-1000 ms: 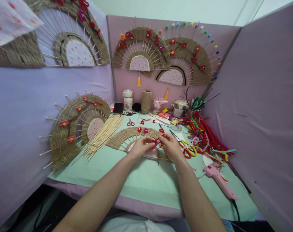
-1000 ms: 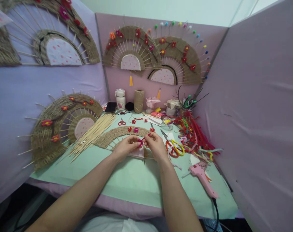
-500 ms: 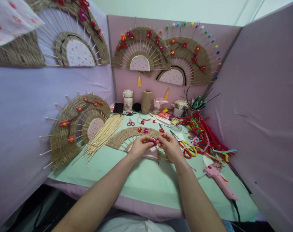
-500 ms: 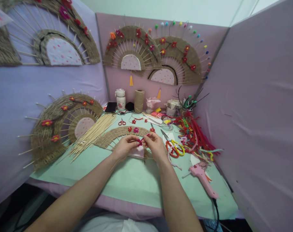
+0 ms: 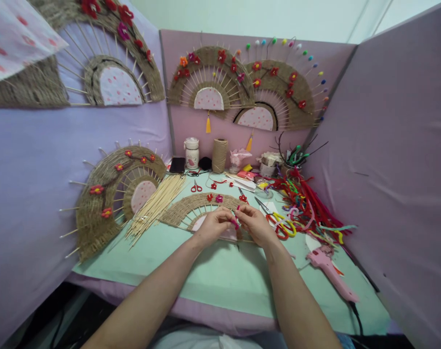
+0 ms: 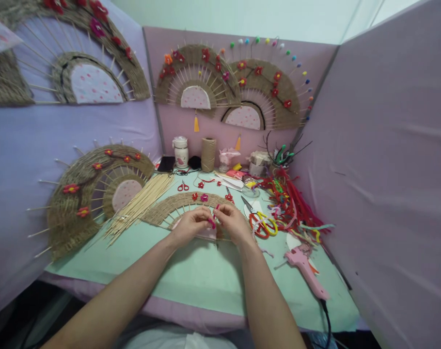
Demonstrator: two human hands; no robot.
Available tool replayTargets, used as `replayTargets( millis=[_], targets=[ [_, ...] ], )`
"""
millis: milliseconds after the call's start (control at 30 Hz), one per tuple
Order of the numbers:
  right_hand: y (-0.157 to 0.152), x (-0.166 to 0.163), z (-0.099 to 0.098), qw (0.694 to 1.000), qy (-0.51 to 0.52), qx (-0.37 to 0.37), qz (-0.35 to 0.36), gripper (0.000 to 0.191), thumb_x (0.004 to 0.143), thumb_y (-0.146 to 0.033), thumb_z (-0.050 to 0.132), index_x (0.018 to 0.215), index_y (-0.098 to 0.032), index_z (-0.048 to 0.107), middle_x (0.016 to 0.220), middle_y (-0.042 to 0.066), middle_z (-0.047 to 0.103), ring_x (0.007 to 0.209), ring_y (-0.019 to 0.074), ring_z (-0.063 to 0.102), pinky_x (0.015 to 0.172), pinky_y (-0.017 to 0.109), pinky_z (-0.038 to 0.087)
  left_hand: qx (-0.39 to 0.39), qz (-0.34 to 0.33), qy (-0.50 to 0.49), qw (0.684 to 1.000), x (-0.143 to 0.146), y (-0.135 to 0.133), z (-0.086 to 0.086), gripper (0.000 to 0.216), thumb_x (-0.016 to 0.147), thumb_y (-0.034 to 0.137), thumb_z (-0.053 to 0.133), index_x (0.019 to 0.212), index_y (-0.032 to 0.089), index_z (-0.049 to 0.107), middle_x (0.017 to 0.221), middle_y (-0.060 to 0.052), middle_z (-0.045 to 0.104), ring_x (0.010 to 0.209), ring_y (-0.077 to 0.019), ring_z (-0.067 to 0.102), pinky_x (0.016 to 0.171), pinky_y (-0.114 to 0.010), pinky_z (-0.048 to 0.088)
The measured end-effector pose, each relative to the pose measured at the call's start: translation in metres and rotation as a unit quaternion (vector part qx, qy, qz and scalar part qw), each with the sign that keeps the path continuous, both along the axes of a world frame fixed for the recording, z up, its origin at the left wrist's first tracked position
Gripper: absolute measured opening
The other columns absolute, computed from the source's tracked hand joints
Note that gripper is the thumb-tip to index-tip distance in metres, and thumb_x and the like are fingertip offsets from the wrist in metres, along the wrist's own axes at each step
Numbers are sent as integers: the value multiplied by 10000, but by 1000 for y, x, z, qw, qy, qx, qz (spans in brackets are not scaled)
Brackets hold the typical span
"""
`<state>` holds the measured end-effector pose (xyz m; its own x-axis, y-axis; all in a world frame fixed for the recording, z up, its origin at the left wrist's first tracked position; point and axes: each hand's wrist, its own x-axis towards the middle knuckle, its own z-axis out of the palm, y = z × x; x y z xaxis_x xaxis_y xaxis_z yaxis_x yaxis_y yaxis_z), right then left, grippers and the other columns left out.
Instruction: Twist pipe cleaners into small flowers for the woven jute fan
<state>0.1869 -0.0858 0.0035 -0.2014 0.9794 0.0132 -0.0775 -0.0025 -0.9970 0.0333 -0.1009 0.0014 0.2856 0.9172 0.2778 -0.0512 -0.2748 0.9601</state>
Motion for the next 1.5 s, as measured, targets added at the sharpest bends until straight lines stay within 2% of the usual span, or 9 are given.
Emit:
replayTargets(
  millis=[167, 300, 400, 533, 733, 1000, 1200, 1367, 1500],
  targets=[
    [1, -2, -4, 1000, -18, -19, 8, 291, 658, -454, 674, 710, -195, 551, 626, -41, 511, 514, 90, 437, 475, 214, 328, -41, -14, -24, 999, 1, -2, 0, 101, 624, 240, 697, 673, 155, 671, 851, -33, 583, 774, -141, 574, 771, -286, 440],
    [1, -5, -2, 994, -41, 49, -86, 291, 724, -486, 602, 740, -201, 551, 573, -47, 468, 503, 94, 411, 456, 209, 307, -176, 74, -109, 976, 2, 2, -2, 263, 555, 289, 760, 760, 156, 663, 720, -28, 648, 669, -139, 592, 682, -276, 453],
    [-1, -8, 0, 988, -100, 92, -74, 271, 716, -460, 615, 733, -190, 596, 592, -21, 538, 535, 114, 456, 495, 230, 352, -212, 126, -188, 951, 3, 7, -4, 301, 515, 281, 783, 755, 143, 663, 695, -33, 661, 659, -132, 598, 687, -273, 465],
    [-4, -13, -1, 973, -157, 154, -77, 244, 698, -414, 640, 764, -179, 650, 751, 37, 647, 684, 169, 554, 615, 274, 426, -191, 140, -206, 950, 3, 7, -4, 262, 527, 261, 774, 730, 133, 669, 715, -44, 671, 713, -145, 615, 741, -282, 470],
    [-7, -16, -3, 948, -180, 243, -101, 175, 767, -357, 582, 736, -196, 642, 753, 43, 616, 709, 176, 555, 639, 285, 426, -141, 178, -143, 963, 5, 5, -7, 167, 602, 256, 718, 703, 135, 665, 666, -25, 648, 667, -134, 592, 688, -264, 452],
    [-14, -26, 0, 901, -252, 319, -148, 159, 786, -264, 533, 641, -199, 531, 666, 5, 501, 624, 140, 461, 587, 268, 362, -166, 176, -257, 936, 14, 4, -10, 180, 562, 216, 725, 667, 137, 602, 651, 1, 613, 673, -121, 584, 766, -291, 457],
    [-15, -28, -1, 915, -234, 277, -177, 162, 760, -263, 544, 612, -201, 519, 645, 11, 534, 621, 147, 471, 587, 273, 362, -27, 250, -106, 962, 11, 7, -14, 85, 631, 202, 669, 650, 143, 611, 848, -34, 587, 824, -143, 563, 782, -264, 447],
    [-13, -25, -2, 929, -214, 255, -159, 167, 777, -316, 537, 672, -195, 581, 672, 18, 568, 619, 148, 484, 588, 270, 375, -6, 212, -64, 975, 5, 4, -4, 107, 684, 209, 627, 780, 169, 648, 902, -41, 577, 788, -141, 578, 728, -267, 492],
    [-11, -24, -4, 933, -208, 247, -157, 182, 784, -346, 537, 710, -192, 599, 712, 29, 599, 650, 160, 508, 623, 279, 388, 35, 198, -26, 979, 2, 6, -4, 149, 698, 201, 622, 833, 184, 682, 964, -63, 584, 897, -171, 580, 774, -282, 492]
  ],
)
